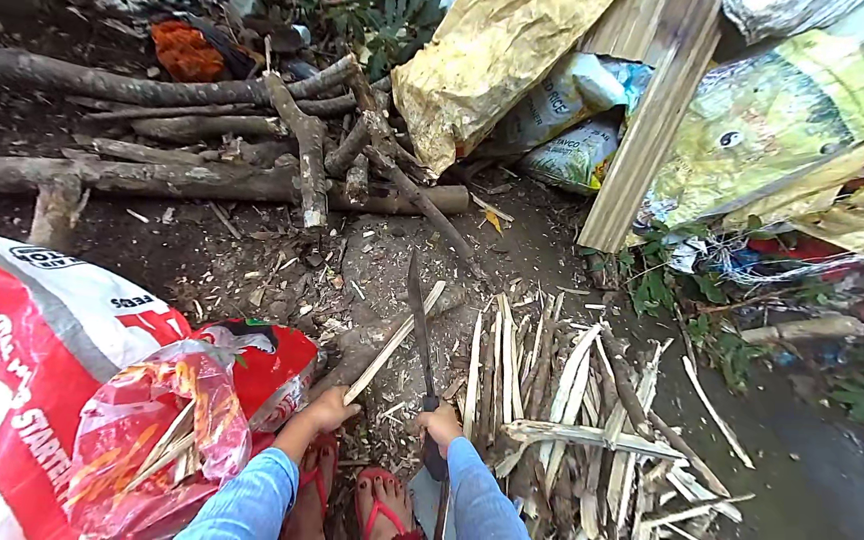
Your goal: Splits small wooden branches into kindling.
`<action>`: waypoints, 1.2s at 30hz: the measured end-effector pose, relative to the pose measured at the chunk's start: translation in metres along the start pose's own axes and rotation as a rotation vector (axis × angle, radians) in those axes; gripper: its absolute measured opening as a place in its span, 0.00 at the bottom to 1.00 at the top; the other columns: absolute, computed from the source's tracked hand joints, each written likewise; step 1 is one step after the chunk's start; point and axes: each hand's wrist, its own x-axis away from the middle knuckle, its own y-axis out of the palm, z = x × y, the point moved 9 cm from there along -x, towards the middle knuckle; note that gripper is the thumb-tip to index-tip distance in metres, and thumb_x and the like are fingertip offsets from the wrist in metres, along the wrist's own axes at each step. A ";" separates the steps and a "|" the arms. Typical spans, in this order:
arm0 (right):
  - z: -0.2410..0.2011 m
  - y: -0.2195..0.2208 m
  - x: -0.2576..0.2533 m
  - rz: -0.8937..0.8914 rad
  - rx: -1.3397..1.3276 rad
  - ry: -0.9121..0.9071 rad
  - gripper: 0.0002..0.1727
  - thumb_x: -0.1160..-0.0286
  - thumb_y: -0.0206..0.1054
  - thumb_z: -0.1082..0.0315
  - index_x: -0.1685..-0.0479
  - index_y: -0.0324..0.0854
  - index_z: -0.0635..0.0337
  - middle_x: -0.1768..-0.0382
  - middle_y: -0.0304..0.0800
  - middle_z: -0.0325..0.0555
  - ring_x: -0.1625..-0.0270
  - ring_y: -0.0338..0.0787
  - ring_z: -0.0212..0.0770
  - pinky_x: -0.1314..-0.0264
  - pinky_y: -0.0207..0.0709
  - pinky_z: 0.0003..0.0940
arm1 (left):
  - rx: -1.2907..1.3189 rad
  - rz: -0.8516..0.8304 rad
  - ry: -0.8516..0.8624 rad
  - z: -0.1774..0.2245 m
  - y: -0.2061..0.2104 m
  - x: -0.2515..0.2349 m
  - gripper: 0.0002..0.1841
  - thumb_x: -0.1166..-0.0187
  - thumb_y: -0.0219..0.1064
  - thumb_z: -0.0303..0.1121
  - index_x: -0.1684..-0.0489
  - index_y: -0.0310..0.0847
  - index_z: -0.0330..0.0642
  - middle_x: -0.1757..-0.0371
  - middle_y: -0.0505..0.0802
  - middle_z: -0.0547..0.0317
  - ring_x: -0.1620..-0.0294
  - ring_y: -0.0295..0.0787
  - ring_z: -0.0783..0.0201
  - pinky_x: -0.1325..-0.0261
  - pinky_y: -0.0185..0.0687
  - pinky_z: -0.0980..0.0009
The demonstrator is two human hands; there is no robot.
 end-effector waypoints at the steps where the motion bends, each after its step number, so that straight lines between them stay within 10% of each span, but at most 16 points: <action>1: 0.001 0.001 -0.001 -0.028 -0.057 0.003 0.20 0.33 0.69 0.85 0.41 0.72 0.68 0.72 0.79 0.48 0.80 0.79 0.37 0.74 0.79 0.33 | 0.021 -0.021 -0.013 -0.001 -0.001 0.002 0.22 0.10 0.63 0.40 0.25 0.72 0.34 0.50 0.85 0.41 0.60 0.81 0.53 0.52 0.79 0.54; 4: -0.005 0.014 0.006 -0.248 -0.397 0.004 0.09 0.26 0.58 0.84 0.55 0.70 0.61 0.83 0.72 0.39 0.86 0.74 0.32 0.82 0.76 0.28 | 0.322 -0.095 0.004 -0.004 0.011 0.006 0.08 0.09 0.60 0.36 0.46 0.71 0.41 0.81 0.68 0.66 0.87 0.60 0.72 0.82 0.61 0.76; 8: -0.009 0.044 0.005 -0.248 -0.525 -0.003 0.06 0.23 0.58 0.82 0.57 0.70 0.62 0.85 0.72 0.39 0.86 0.75 0.34 0.80 0.78 0.31 | 0.520 -0.084 -0.022 -0.005 0.023 -0.002 0.07 0.07 0.58 0.36 0.53 0.69 0.43 0.83 0.66 0.70 0.89 0.58 0.74 0.84 0.59 0.78; 10: -0.016 0.035 0.016 -0.086 -0.360 -0.005 0.10 0.27 0.65 0.83 0.52 0.72 0.67 0.81 0.75 0.44 0.85 0.77 0.37 0.80 0.79 0.32 | 0.270 -0.002 -0.060 -0.006 0.010 0.002 0.13 0.08 0.60 0.40 0.43 0.72 0.39 0.75 0.72 0.62 0.83 0.65 0.69 0.77 0.66 0.72; 14: -0.077 -0.014 0.063 0.097 -0.195 -0.270 0.16 0.33 0.71 0.83 0.47 0.75 0.74 0.74 0.82 0.49 0.82 0.80 0.37 0.76 0.81 0.33 | -0.055 0.083 -0.064 0.005 -0.014 0.007 0.25 0.12 0.64 0.44 0.29 0.77 0.30 0.38 0.88 0.30 0.36 0.86 0.38 0.29 0.76 0.40; 21: -0.212 -0.084 0.179 0.438 -0.357 -1.142 0.09 0.42 0.71 0.74 0.62 0.79 0.61 0.76 0.88 0.29 0.76 0.88 0.23 0.68 0.88 0.23 | -0.119 0.108 -0.096 0.023 -0.011 0.013 0.24 0.10 0.60 0.41 0.29 0.76 0.26 0.35 0.86 0.27 0.30 0.84 0.35 0.25 0.73 0.39; 24: -0.145 -0.045 0.107 0.432 0.001 -0.717 0.19 0.35 0.74 0.74 0.49 0.81 0.79 0.67 0.89 0.56 0.66 0.89 0.44 0.55 0.86 0.42 | -0.133 0.127 -0.085 0.022 -0.013 0.012 0.24 0.10 0.60 0.40 0.28 0.76 0.27 0.34 0.86 0.27 0.29 0.84 0.35 0.24 0.73 0.39; 27: -0.038 -0.010 0.015 0.162 0.400 -0.051 0.25 0.26 0.73 0.64 0.34 0.79 0.72 0.44 0.89 0.67 0.42 0.91 0.60 0.34 0.81 0.60 | -0.186 0.142 -0.071 0.024 -0.013 0.011 0.24 0.09 0.59 0.43 0.27 0.76 0.30 0.33 0.87 0.29 0.28 0.83 0.37 0.23 0.74 0.40; 31: -0.010 -0.002 0.010 0.044 0.146 0.036 0.21 0.28 0.71 0.75 0.37 0.75 0.70 0.64 0.85 0.55 0.70 0.87 0.45 0.62 0.84 0.42 | -0.228 0.109 -0.035 0.017 -0.013 0.004 0.25 0.09 0.60 0.44 0.28 0.77 0.29 0.34 0.87 0.29 0.28 0.83 0.37 0.23 0.73 0.40; 33: -0.007 0.007 0.019 -0.159 -0.316 0.037 0.09 0.27 0.61 0.83 0.55 0.71 0.64 0.82 0.73 0.42 0.86 0.76 0.35 0.80 0.78 0.30 | -0.236 0.092 -0.009 0.015 -0.015 -0.002 0.25 0.09 0.60 0.43 0.28 0.76 0.28 0.34 0.87 0.28 0.29 0.83 0.36 0.24 0.73 0.39; 36: 0.002 0.012 0.022 -0.222 -0.460 0.040 0.09 0.27 0.59 0.84 0.58 0.70 0.62 0.84 0.72 0.40 0.87 0.74 0.34 0.82 0.77 0.30 | -0.242 0.067 -0.004 0.010 -0.012 -0.004 0.26 0.09 0.60 0.45 0.27 0.76 0.29 0.34 0.87 0.28 0.29 0.83 0.36 0.24 0.73 0.39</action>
